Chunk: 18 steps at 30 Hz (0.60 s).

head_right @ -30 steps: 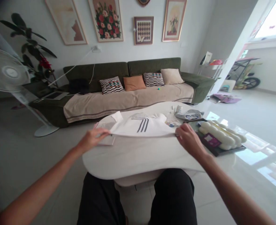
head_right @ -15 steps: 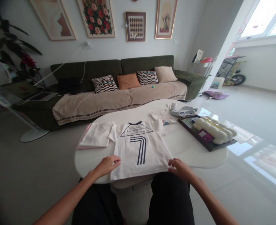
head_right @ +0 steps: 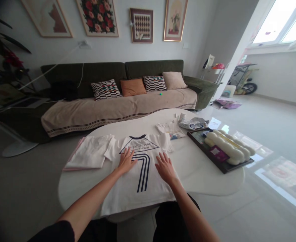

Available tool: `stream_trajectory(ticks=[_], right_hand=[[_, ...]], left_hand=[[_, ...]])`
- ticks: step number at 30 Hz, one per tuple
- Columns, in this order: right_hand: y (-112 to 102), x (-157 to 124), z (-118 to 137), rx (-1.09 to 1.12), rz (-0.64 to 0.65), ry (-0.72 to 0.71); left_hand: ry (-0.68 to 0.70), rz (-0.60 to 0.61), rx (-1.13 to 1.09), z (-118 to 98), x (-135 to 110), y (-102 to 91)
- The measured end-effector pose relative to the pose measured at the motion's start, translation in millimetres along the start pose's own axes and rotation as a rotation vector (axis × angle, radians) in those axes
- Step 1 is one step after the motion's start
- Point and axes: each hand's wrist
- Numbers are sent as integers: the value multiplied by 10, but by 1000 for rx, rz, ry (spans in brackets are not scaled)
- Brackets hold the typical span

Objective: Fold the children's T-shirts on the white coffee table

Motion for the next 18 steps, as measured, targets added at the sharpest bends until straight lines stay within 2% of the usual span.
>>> stream_trajectory(ticks=[4,6,8,11,13,15,16,18], right_hand=[[291,119,71,-97,97,85],[363,144,73,-103,105,113],[342,195,34,-72,95,102],[159,396,-163,83,42,69],[12,617,-391,208,-45,232],[-85,869,-637,272,-104,486],[-103,991,-741,282,-105,582],[-78,1205,-879,296,-70,661]], left_hand=[[-64,-17,63,79,6,126],[-76,-24,79,92,54,132],[-86,-14,90,89,114,117],[-88,4,85,77,174,91],[-87,13,74,71,183,81],[-89,19,72,65,178,76],[-91,20,75,62,175,73],[-95,22,81,53,172,67]])
Point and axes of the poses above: each hand's wrist, its own x-axis towards the middle knuckle, its own y-axis out of the palm, z = x × y, and after that the axes turned 9 degrees about -x, right-handed
